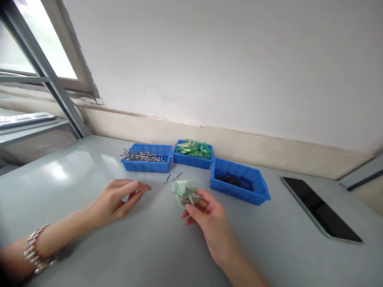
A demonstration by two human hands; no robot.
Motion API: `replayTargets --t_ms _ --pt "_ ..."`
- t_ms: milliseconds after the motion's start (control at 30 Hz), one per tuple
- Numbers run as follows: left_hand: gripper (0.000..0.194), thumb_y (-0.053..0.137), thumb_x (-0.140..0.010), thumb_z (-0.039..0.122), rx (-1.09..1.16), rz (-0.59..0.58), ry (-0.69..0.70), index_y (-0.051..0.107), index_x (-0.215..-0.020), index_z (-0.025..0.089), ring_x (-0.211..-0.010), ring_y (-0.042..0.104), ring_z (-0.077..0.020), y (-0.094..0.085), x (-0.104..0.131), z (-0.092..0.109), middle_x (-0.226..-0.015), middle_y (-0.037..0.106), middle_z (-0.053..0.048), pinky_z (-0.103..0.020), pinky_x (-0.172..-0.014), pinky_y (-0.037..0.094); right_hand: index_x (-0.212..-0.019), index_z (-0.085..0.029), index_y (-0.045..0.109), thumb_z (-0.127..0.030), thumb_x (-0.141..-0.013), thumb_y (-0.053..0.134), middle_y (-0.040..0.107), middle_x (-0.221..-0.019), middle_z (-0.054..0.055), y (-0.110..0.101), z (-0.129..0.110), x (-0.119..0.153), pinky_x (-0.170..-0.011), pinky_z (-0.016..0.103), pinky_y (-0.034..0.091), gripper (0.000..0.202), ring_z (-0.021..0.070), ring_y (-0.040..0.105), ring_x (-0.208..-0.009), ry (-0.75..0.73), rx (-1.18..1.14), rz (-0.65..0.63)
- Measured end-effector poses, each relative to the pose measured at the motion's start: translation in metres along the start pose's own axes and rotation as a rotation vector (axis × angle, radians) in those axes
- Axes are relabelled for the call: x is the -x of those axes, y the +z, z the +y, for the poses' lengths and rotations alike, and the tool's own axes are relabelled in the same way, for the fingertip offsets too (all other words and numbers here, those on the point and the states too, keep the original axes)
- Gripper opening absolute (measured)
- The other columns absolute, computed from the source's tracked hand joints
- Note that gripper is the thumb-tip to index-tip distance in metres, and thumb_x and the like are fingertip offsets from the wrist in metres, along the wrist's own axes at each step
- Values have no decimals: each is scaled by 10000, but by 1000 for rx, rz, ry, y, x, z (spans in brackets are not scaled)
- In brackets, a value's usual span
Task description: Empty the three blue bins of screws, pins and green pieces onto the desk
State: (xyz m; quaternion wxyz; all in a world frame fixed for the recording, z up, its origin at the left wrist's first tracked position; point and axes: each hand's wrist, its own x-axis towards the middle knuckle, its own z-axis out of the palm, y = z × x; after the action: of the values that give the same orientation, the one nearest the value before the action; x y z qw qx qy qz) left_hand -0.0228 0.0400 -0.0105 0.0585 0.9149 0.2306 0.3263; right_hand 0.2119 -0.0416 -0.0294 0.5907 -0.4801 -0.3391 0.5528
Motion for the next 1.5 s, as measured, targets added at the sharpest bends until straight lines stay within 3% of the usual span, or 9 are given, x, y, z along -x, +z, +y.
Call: replayTargets --t_ms 233,400,667,933,1500 --pt "107 439 -866 112 14 19 -7 518 -908 169 -621 517 -55 1 -1 1 -799 625 10 -126 -466 344 -937 -205 672 -214 -646 777 702 -735 11 -1 1 1 -515 240 460 309 134 622 -589 -5 -5 -3" --pt "98 411 -871 99 4 2 -8 483 -861 166 -664 533 -54 0 0 -1 -917 631 6 -141 -565 407 -941 -202 666 -213 -653 771 701 -747 11 -1 1 1 -518 245 463 307 136 622 -593 -2 11 4" --pt "102 431 -883 130 0 -3 -36 513 -922 176 -647 546 -60 1 1 -1 -793 621 9 -129 -479 354 -941 -187 651 -218 -628 783 699 -725 14 4 -1 3 -516 251 464 341 140 621 -583 3 -4 28" --pt "145 426 -878 132 -9 8 -6 553 -939 170 -591 523 -71 1 0 0 -730 610 4 -162 -503 374 -941 -189 655 -224 -637 778 693 -725 7 3 -2 3 -523 260 464 330 144 617 -589 12 17 10" --pt "125 410 -873 107 -1 7 13 522 -860 162 -670 572 -92 1 0 -1 -870 644 -31 -182 -574 424 -958 -190 655 -217 -646 772 690 -748 18 1 4 2 -525 275 462 335 149 616 -582 3 21 -1"
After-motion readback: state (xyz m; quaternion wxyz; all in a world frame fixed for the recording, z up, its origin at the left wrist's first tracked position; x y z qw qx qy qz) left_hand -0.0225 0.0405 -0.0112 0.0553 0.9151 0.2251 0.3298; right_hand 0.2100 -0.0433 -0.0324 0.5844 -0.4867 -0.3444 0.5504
